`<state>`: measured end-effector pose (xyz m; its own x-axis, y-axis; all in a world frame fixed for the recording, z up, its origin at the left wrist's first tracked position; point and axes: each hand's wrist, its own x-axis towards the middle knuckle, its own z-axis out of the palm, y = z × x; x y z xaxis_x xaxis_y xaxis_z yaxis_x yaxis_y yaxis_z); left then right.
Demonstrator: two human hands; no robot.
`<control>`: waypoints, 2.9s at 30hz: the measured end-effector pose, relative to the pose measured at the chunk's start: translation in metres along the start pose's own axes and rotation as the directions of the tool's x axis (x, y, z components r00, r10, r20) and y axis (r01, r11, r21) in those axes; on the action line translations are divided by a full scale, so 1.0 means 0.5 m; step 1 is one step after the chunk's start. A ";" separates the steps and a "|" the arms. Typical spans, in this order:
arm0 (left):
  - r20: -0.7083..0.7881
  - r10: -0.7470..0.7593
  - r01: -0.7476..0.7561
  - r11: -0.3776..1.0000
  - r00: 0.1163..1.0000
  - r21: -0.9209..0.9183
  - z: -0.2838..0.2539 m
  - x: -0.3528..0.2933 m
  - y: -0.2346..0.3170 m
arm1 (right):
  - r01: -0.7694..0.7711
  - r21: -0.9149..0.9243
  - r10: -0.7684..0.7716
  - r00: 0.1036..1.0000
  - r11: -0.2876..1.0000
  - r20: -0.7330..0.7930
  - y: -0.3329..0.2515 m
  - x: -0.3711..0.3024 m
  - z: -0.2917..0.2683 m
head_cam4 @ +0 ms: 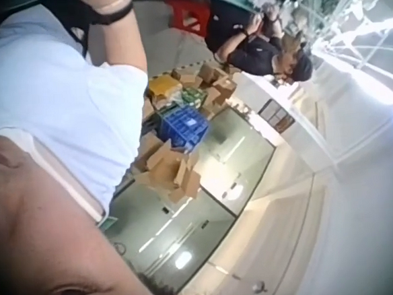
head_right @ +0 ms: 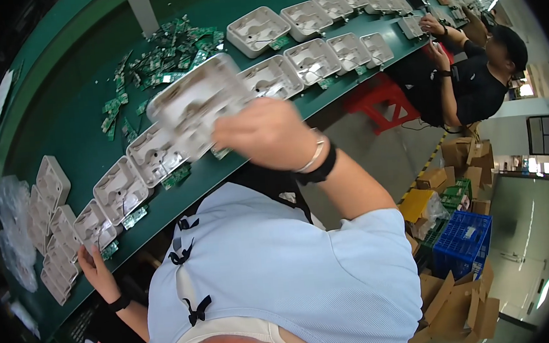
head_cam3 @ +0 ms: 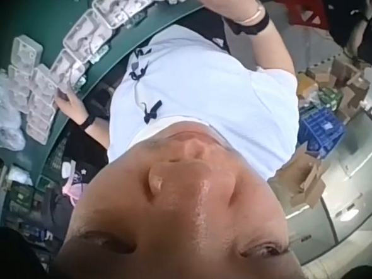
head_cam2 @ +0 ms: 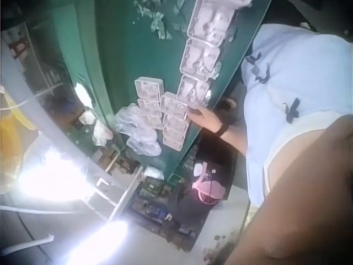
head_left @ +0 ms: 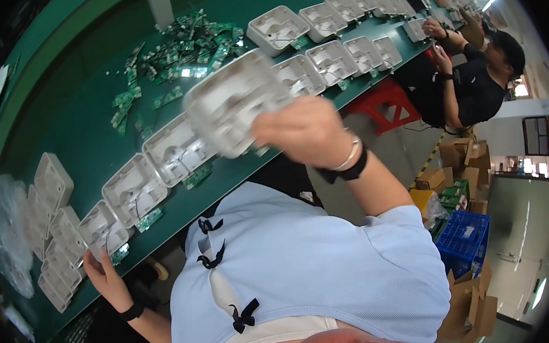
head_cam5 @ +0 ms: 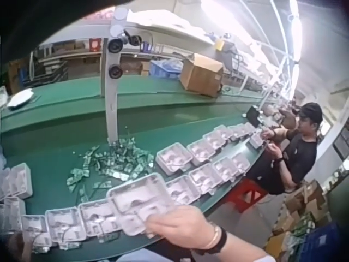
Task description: The person picks up a circuit board and a plastic housing, threads a wire through a hole in the housing, and presses the circuit board into place. This process is repeated for several units, which are then placed back onto the assembly line.
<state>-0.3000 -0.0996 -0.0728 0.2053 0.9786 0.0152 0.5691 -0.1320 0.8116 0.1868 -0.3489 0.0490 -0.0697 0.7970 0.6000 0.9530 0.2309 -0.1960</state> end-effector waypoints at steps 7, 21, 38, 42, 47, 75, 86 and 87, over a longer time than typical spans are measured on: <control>0.053 -0.064 0.065 0.998 0.997 -0.018 -0.017 0.015 0.012 | -0.377 -0.507 0.406 0.912 0.775 -0.058 0.223 -0.185 -0.283; -0.093 -0.066 0.076 0.991 0.993 0.109 -0.054 0.028 -0.077 | -0.440 -0.831 0.706 0.703 0.340 -0.084 0.647 -0.655 -0.581; -0.263 -0.052 0.136 0.940 0.963 0.314 -0.063 0.043 -0.077 | -0.436 -0.810 0.788 0.614 0.391 0.050 0.913 -0.751 -0.586; -0.282 -0.096 0.183 0.936 0.955 0.300 -0.046 0.056 -0.051 | -0.459 -0.841 0.804 0.593 0.287 -0.049 0.901 -0.766 -0.584; -0.307 -0.163 0.234 0.949 0.938 0.212 -0.049 0.046 -0.049 | -0.563 -0.727 0.585 0.763 0.392 -0.275 0.788 -0.660 -0.497; 0.097 -0.267 0.284 0.921 0.959 -0.268 0.085 -0.025 0.028 | -0.752 -0.524 0.717 0.613 0.399 -0.333 0.734 -0.559 -0.316; 0.238 -0.176 0.245 0.921 0.955 -0.304 0.149 -0.079 0.176 | -0.824 -0.432 0.793 0.519 0.366 -0.318 0.830 -0.687 -0.412; 0.238 -0.171 0.238 0.926 0.956 -0.293 0.151 -0.089 0.190 | -0.840 -0.400 0.816 0.496 0.366 -0.297 0.825 -0.669 -0.396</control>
<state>-0.1948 -0.1676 -0.0407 0.2888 0.9206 -0.2629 0.3424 0.1572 0.9263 0.6617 -0.6306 -0.0792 0.8304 0.4179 0.3684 0.5248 -0.8087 -0.2657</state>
